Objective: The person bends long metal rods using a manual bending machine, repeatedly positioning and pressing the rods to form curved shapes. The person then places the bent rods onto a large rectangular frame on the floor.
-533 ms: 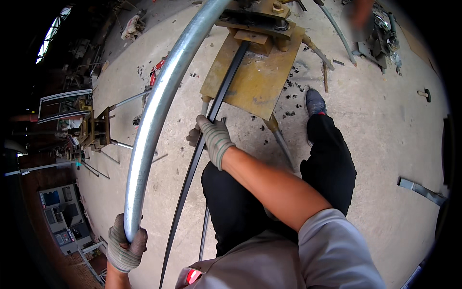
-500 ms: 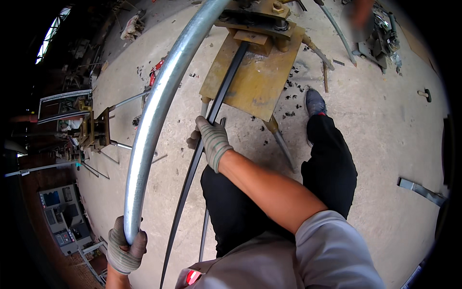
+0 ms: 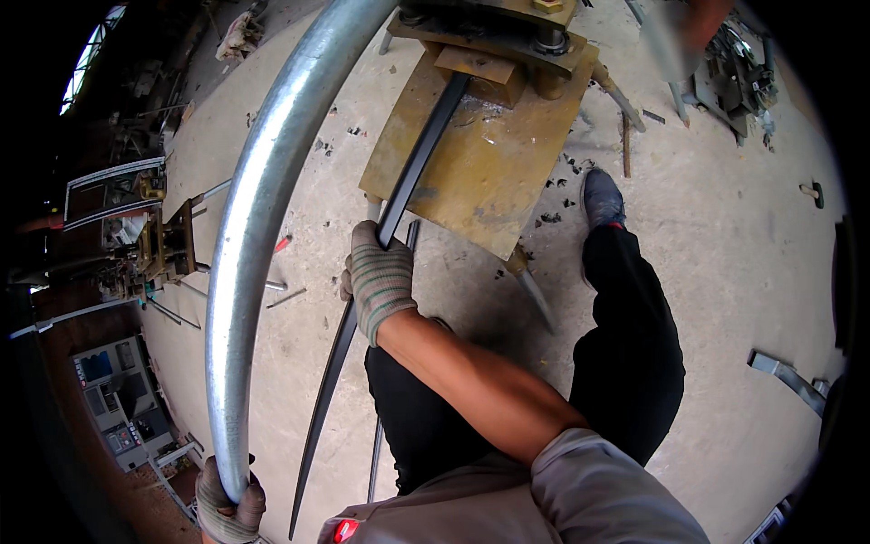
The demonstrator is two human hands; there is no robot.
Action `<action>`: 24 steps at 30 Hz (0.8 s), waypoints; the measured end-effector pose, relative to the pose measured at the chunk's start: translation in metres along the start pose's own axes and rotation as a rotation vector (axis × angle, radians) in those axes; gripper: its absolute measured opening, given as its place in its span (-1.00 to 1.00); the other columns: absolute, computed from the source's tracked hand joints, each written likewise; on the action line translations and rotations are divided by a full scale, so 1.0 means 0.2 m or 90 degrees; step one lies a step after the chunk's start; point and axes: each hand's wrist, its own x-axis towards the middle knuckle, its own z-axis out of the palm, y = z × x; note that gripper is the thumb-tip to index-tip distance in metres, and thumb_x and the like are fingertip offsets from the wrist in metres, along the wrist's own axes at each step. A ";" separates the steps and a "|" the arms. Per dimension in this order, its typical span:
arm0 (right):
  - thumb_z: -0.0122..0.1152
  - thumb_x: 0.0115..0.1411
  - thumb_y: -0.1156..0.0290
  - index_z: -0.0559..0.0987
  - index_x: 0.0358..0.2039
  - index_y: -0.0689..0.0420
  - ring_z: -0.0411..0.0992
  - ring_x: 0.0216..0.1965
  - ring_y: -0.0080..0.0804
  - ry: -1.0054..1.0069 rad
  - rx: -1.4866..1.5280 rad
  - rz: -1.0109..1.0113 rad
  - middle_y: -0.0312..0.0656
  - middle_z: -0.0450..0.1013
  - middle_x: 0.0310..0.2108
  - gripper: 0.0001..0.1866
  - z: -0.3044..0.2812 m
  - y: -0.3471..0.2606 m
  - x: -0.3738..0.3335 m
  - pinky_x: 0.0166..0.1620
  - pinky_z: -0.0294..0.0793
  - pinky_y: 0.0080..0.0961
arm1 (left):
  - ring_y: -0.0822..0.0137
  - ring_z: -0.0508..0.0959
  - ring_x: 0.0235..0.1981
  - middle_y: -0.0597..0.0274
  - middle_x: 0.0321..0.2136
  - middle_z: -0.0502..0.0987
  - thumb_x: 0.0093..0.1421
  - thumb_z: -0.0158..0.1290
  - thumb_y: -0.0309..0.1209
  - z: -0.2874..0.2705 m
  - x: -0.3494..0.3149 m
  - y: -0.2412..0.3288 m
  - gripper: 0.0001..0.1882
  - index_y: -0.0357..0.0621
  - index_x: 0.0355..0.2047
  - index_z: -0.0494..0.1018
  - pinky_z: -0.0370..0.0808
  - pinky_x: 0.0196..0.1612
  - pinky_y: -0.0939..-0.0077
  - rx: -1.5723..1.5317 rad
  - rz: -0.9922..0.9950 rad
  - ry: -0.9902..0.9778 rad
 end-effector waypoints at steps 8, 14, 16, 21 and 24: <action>0.15 0.41 0.06 0.41 -0.39 0.10 0.40 -0.69 -0.41 -0.047 -0.086 -0.030 -0.26 0.37 -0.62 -0.62 -0.04 -0.05 -0.04 -0.59 0.46 -0.40 | 0.38 0.52 -0.61 0.24 -0.58 0.50 0.24 0.21 -0.29 0.04 0.02 0.12 -0.59 -0.27 0.00 0.43 0.46 -0.49 0.45 0.177 0.019 0.107; 0.19 0.36 0.15 0.45 -0.14 0.30 0.50 -0.21 0.16 0.108 -0.481 -0.422 0.12 0.49 -0.34 -0.60 -0.11 -0.17 -0.16 -0.05 0.47 0.01 | 0.17 0.62 -0.60 0.05 -0.61 0.52 0.26 0.19 -0.34 0.15 0.09 0.30 -0.61 -0.31 -0.01 0.41 0.54 -0.44 0.33 0.301 0.017 0.213; 0.17 0.36 0.14 0.43 -0.09 0.31 0.47 -0.17 0.13 0.132 -0.413 -0.571 0.14 0.45 -0.23 -0.57 -0.13 -0.24 -0.24 -0.03 0.46 -0.02 | 0.12 0.64 -0.60 0.01 -0.60 0.55 0.25 0.19 -0.36 0.16 0.08 0.31 -0.60 -0.33 0.01 0.41 0.56 -0.44 0.31 0.335 0.037 0.231; 0.20 0.26 0.20 0.46 -0.07 0.23 0.38 -0.10 -0.11 -0.036 -0.404 -1.227 0.05 0.39 -0.10 -0.62 0.09 -0.54 -0.57 0.01 0.40 -0.12 | 0.00 0.66 -0.58 -0.06 -0.58 0.58 0.28 0.20 -0.34 0.19 0.10 0.32 -0.59 -0.32 0.03 0.42 0.58 -0.42 0.23 0.411 0.075 0.268; 0.20 0.22 0.17 0.60 -0.27 0.18 0.42 -0.21 -0.25 -0.291 -0.524 -1.337 -0.11 0.48 -0.30 -0.70 0.31 -0.52 -0.78 0.00 0.38 -0.20 | -0.07 0.64 -0.57 -0.08 -0.56 0.59 0.30 0.20 -0.31 0.20 0.07 0.30 -0.58 -0.31 0.05 0.42 0.57 -0.43 0.18 0.421 0.096 0.291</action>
